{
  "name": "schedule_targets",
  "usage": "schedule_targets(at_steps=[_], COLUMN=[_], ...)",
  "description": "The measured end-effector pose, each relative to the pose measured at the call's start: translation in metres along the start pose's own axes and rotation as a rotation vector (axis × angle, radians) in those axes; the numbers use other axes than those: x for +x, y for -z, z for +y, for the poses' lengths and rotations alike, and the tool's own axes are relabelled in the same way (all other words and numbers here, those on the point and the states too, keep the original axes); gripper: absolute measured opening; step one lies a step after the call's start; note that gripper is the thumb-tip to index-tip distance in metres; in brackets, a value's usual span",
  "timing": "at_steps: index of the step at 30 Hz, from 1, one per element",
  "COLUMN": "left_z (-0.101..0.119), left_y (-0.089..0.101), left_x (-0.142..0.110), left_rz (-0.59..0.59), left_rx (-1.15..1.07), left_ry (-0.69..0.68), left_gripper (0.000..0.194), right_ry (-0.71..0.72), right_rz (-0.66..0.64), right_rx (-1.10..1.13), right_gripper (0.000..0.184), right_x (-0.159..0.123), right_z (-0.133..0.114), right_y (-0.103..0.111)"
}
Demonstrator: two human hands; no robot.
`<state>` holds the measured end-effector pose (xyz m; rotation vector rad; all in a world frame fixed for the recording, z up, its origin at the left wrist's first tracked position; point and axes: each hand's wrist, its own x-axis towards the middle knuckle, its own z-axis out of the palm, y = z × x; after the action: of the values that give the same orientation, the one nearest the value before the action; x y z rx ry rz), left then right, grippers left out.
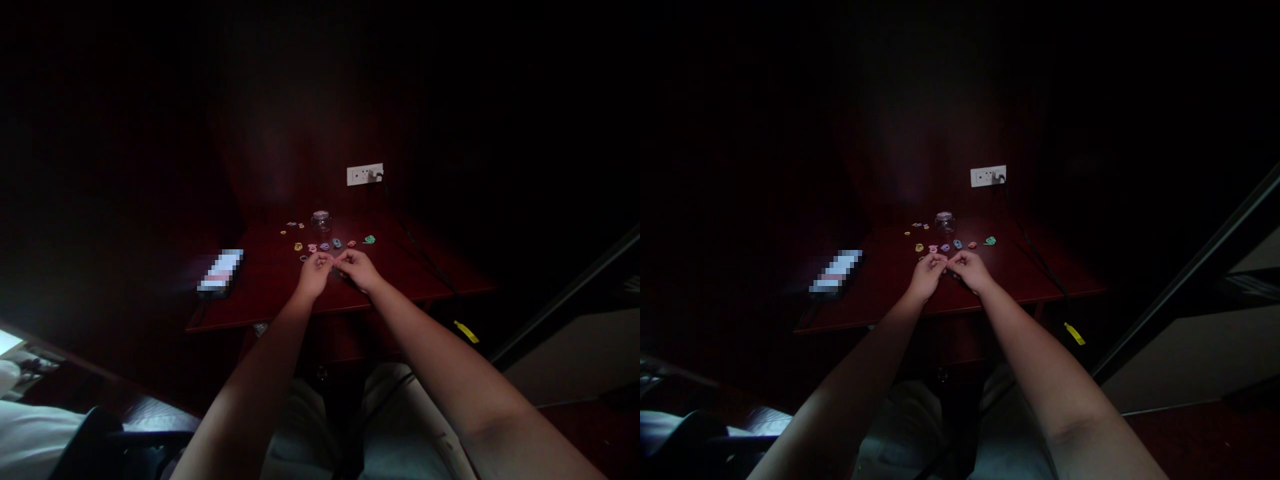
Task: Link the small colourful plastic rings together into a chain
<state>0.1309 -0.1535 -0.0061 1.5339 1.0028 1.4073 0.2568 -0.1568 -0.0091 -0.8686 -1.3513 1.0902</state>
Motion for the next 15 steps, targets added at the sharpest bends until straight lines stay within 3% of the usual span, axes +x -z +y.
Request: schedule_targets(at_steps=[15], left_z=[-0.0003], left_y=[-0.0003], left_x=[-0.0001], left_rz=[0.018], left_rx=[0.017], left_ry=[-0.007], left_gripper=[0.006], right_ry=[-0.005], right_rz=[0.011], right_rx=[-0.001], right_gripper=[0.029], right_x=[0.0007], right_z=[0.0015], right_y=[0.0009])
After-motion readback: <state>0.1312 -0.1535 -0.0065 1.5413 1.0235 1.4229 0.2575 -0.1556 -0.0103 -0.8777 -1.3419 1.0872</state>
